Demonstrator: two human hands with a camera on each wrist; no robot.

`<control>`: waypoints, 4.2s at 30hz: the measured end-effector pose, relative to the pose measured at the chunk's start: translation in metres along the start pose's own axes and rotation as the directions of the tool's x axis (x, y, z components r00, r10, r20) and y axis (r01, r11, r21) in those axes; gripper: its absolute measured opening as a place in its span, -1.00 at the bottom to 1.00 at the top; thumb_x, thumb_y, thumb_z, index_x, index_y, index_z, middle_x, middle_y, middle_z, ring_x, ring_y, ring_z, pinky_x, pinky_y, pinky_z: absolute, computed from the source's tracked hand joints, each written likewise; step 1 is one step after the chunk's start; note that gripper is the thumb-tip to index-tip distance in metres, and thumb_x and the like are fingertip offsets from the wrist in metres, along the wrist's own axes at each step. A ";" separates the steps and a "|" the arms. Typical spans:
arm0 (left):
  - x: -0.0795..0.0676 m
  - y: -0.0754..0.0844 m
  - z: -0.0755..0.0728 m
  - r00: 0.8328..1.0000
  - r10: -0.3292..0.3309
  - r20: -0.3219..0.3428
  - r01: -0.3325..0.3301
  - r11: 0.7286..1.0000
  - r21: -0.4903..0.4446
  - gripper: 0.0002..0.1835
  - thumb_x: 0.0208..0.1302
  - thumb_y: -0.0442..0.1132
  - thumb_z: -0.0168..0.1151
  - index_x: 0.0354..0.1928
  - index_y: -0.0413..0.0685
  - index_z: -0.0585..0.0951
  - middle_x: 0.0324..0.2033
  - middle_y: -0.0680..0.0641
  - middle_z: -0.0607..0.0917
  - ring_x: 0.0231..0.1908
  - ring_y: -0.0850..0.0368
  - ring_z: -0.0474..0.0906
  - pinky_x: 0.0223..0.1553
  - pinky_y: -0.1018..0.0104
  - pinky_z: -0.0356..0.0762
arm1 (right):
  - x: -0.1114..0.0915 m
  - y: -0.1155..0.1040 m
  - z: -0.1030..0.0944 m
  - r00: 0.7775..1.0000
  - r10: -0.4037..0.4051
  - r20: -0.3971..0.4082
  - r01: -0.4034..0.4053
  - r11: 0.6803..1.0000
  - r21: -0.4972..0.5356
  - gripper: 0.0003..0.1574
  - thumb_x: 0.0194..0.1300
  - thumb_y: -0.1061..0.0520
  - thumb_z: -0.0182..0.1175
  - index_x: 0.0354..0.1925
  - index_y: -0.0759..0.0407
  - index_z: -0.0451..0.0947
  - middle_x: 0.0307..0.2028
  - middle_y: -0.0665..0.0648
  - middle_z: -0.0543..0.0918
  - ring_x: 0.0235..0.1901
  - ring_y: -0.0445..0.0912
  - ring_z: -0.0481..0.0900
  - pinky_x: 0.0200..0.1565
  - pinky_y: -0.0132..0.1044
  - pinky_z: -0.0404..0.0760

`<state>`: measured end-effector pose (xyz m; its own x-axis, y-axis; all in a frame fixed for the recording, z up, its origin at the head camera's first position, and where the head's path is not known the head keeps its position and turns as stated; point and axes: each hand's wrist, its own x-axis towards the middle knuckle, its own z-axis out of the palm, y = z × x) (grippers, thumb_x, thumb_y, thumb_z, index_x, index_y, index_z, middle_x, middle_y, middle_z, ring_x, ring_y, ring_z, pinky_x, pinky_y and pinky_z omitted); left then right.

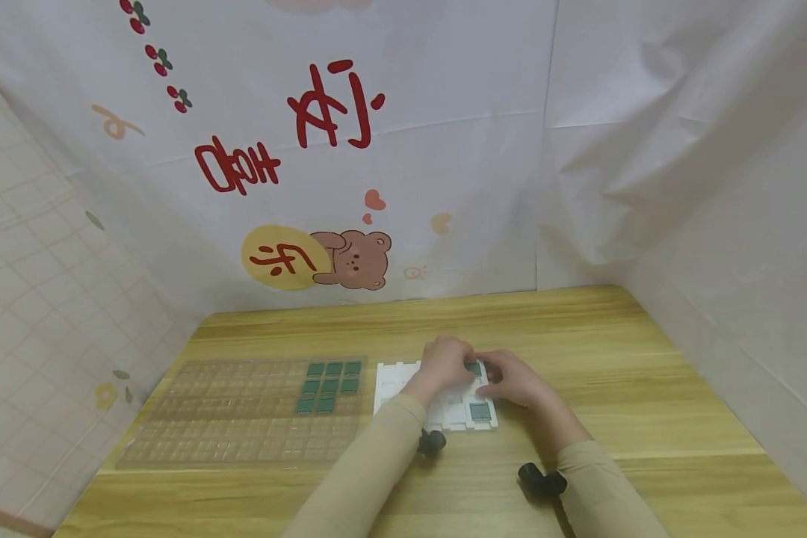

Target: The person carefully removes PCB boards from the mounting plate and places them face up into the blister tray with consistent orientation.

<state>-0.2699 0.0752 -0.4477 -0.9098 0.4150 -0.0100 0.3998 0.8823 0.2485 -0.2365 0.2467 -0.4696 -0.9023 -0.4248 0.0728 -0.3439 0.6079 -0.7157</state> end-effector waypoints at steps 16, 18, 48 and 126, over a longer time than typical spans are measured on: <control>0.004 -0.004 -0.001 0.999 0.023 0.028 -0.022 0.999 -0.048 -0.80 0.03 -0.04 0.50 -0.26 0.23 0.73 -0.33 0.25 0.65 -0.18 0.18 0.40 -0.12 0.25 0.27 | -0.001 -0.002 0.000 1.000 0.012 0.003 -0.012 1.000 -0.004 -0.14 0.14 0.17 0.46 0.29 0.49 0.34 0.04 0.35 0.50 -0.13 0.02 0.41 -0.05 -0.09 0.47; 0.004 -0.004 -0.001 0.999 0.025 0.032 -0.024 0.999 -0.048 -0.79 0.03 -0.03 0.50 -0.26 0.23 0.73 -0.33 0.25 0.64 -0.18 0.18 0.39 -0.13 0.25 0.27 | -0.001 -0.002 0.000 1.000 0.013 0.002 -0.013 1.000 0.000 -0.14 0.14 0.17 0.46 0.29 0.49 0.34 0.04 0.35 0.50 -0.13 0.02 0.42 -0.05 -0.08 0.47; -0.025 -0.001 -0.018 0.989 0.117 -0.094 -0.119 0.993 -0.009 -0.65 0.04 0.00 0.45 -0.09 0.18 0.70 -0.24 0.21 0.63 -0.16 0.21 0.40 -0.17 0.34 0.36 | -0.001 0.002 0.000 1.000 -0.014 0.003 0.014 0.999 0.035 -0.16 0.15 0.17 0.45 0.31 0.45 0.35 0.08 0.34 0.49 -0.14 0.01 0.41 -0.08 -0.15 0.48; -0.099 -0.097 -0.045 0.968 0.146 -0.203 -0.155 0.987 -0.031 -0.72 -0.03 -0.16 0.44 -0.19 0.09 0.73 -0.20 0.11 0.66 -0.05 0.08 0.48 0.05 0.07 0.42 | -0.001 0.002 0.001 1.000 0.024 0.016 -0.024 1.000 -0.017 -0.11 0.15 0.12 0.46 0.30 0.50 0.32 0.09 0.40 0.46 -0.09 0.07 0.43 0.01 0.01 0.45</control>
<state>-0.2234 -0.0610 -0.4275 -0.8453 0.4855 0.2232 0.5325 0.7998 0.2769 -0.2364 0.2477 -0.4719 -0.9062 -0.4205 0.0444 -0.3265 0.6292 -0.7053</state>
